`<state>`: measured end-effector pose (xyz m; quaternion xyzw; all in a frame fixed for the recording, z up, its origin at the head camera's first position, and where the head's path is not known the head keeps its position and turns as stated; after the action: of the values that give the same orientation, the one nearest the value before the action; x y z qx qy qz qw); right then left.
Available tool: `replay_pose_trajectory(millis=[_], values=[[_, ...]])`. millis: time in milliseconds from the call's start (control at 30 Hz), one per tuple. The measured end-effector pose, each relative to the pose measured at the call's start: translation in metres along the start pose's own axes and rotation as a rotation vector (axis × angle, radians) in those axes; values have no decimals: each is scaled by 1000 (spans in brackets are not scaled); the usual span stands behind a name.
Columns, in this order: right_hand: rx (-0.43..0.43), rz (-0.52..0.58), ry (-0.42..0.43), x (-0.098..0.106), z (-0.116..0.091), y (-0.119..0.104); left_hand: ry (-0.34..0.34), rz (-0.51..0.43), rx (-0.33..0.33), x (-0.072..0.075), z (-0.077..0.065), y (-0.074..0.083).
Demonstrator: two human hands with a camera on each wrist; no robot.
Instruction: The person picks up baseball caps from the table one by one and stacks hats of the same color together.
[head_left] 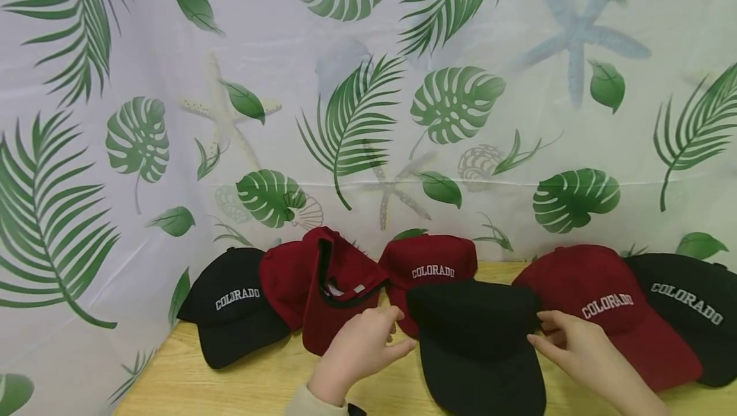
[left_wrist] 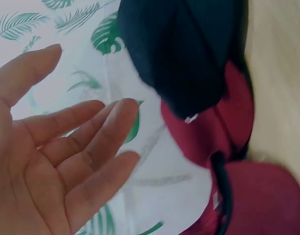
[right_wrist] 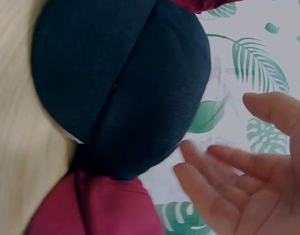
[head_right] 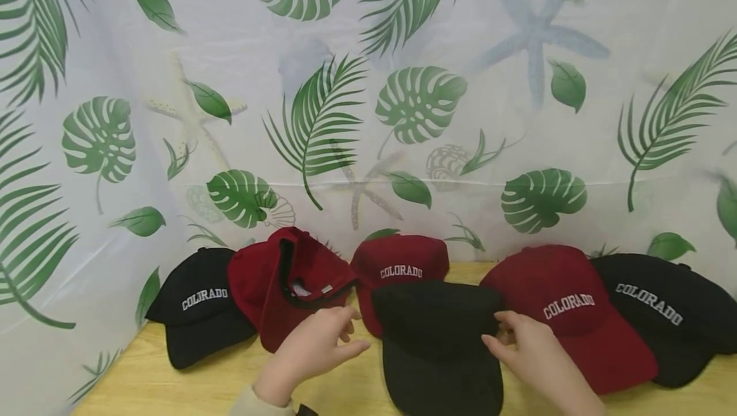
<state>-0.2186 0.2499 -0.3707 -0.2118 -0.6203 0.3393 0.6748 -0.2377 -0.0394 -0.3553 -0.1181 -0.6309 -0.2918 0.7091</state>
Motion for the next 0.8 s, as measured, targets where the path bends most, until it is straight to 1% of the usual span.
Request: replay_pose_trajectory(millis=[100,200,333,433,533,633,800], values=[[-69,42,-43,1,3,11,-41,-129,44,-10,5,3],[-142,90,-103,1,6,21,-74,-201,91,-22,9,5],[-220,241,-181,-4,8,31,-172,-266,144,-39,15,7],[-268,334,-232,-10,8,39,-260,-352,201,-51,17,8],[-322,354,-273,-16,9,47,-311,-455,253,-61,19,7],[-379,364,-296,-21,9,54,-339,-539,281,-69,20,6],[-399,383,-319,-25,10,57,-360,-613,289,-74,23,4]])
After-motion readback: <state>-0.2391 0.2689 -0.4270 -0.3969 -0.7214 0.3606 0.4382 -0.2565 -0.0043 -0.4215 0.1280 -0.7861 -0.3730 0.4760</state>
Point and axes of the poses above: each hand's wrist, its own z-axis towards the middle knuckle, its own x-axis out of the back of the hand, y = z × x, the point moved 3 cm from there along z, towards the middle knuckle, and after that the axes turned 13 degrees about z, right-handed, at the moved point
